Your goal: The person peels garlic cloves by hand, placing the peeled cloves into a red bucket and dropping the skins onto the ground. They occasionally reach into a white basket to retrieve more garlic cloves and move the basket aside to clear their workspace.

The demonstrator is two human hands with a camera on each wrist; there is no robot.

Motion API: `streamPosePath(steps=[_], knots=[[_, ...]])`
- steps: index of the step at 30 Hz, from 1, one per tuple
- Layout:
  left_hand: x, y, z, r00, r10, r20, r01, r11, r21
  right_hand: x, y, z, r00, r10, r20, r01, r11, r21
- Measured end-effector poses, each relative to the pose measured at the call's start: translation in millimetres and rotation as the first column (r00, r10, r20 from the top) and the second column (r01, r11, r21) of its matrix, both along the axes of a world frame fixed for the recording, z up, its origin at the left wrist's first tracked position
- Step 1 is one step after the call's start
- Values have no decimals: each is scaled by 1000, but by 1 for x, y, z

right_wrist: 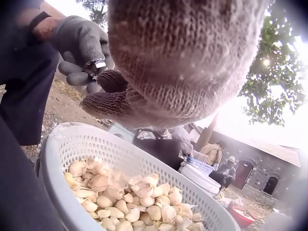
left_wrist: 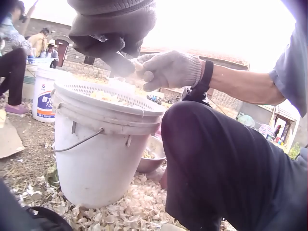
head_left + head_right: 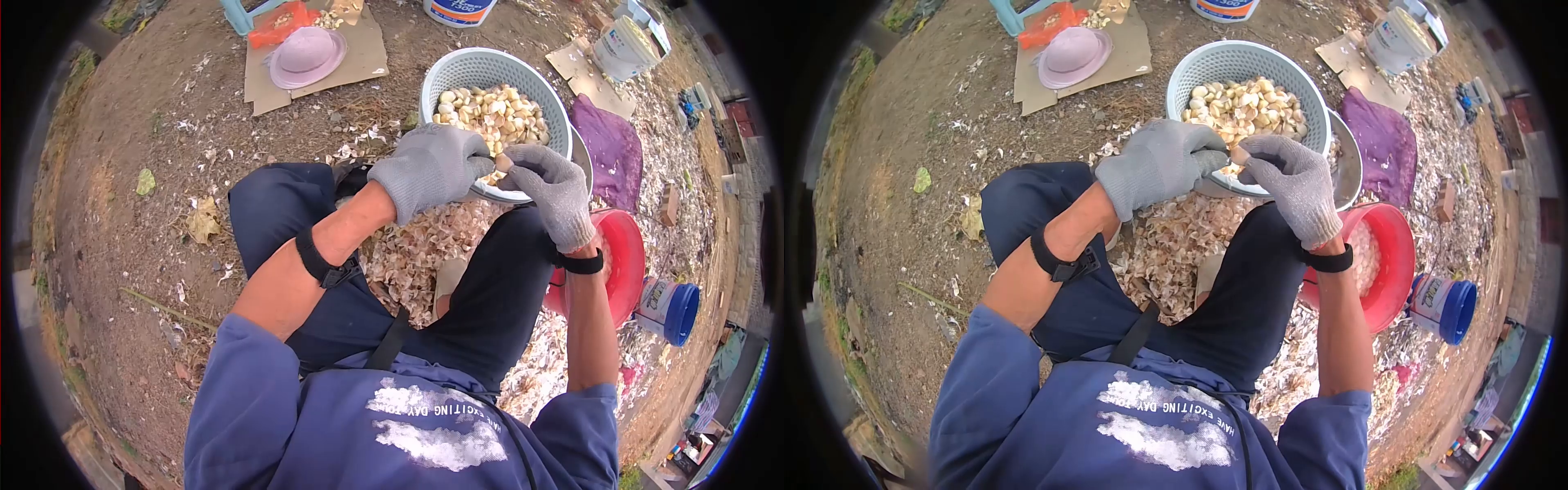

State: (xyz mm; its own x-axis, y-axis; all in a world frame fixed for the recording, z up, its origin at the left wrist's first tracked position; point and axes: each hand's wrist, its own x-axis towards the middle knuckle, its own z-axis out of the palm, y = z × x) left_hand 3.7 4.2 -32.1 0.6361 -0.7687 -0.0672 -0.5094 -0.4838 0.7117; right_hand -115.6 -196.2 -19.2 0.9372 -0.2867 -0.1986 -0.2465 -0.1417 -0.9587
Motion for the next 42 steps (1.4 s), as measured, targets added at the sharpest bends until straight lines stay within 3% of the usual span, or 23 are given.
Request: streamPosePath(steps=[4,8,14,17,19,25,28,30,31,32,33,35,37,38,39,40,41,42], knots=[[-3,3,5,1000,-8,-3,8,1000,15,-8,8,3,1000,10,15,-10,1000,-5],[-7,2,5,992,-80,95,78,997,15,-14,13,-7,997,-4,76,7,999,-43],[-8,2,4,991,-64,118,65,998,-1,-16,24,-19,984,-124,127,157,943,-293],[-7,4,3,995,-44,88,48,998,-44,-15,28,-21,964,-102,245,204,877,-436],[-7,5,2,996,-45,83,52,996,-78,-13,32,-15,941,-4,337,203,805,-557],[-4,7,-1,989,-76,130,87,993,-80,-14,34,-15,918,97,386,203,719,-665],[-1,8,2,989,-143,43,147,984,-105,-18,32,-19,905,106,412,217,718,-662],[-1,7,2,953,-127,-275,81,982,-172,-20,31,-21,901,101,422,223,726,-650],[-2,6,3,952,-132,-277,86,981,-172,-22,30,-21,897,94,431,230,734,-639],[-2,6,6,913,-118,-391,47,981,-187,-24,30,-21,898,89,430,233,733,-639],[-3,7,10,861,-103,-498,4,981,-196,-25,31,-20,897,77,436,230,762,-606],[-4,9,16,836,-129,-534,7,975,-224,-29,31,-20,895,64,442,225,790,-571],[-4,11,17,809,-155,-566,9,968,-252,-34,30,-19,936,-113,333,197,953,-231],[-4,10,18,794,-182,-580,9,958,-288,-35,30,-18,935,-115,336,200,952,-232],[-3,10,19,779,-209,-591,8,946,-324,-36,29,-18,930,-182,320,181,983,33],[-3,10,20,781,-211,-588,10,945,-326,-37,28,-18,927,-242,286,154,942,297],[-3,10,19,780,-233,-581,16,935,-354,-37,28,-16,926,-243,289,155,943,295],[-4,10,18,778,-255,-574,22,924,-381,-37,29,-15,934,-265,240,142,892,429]])
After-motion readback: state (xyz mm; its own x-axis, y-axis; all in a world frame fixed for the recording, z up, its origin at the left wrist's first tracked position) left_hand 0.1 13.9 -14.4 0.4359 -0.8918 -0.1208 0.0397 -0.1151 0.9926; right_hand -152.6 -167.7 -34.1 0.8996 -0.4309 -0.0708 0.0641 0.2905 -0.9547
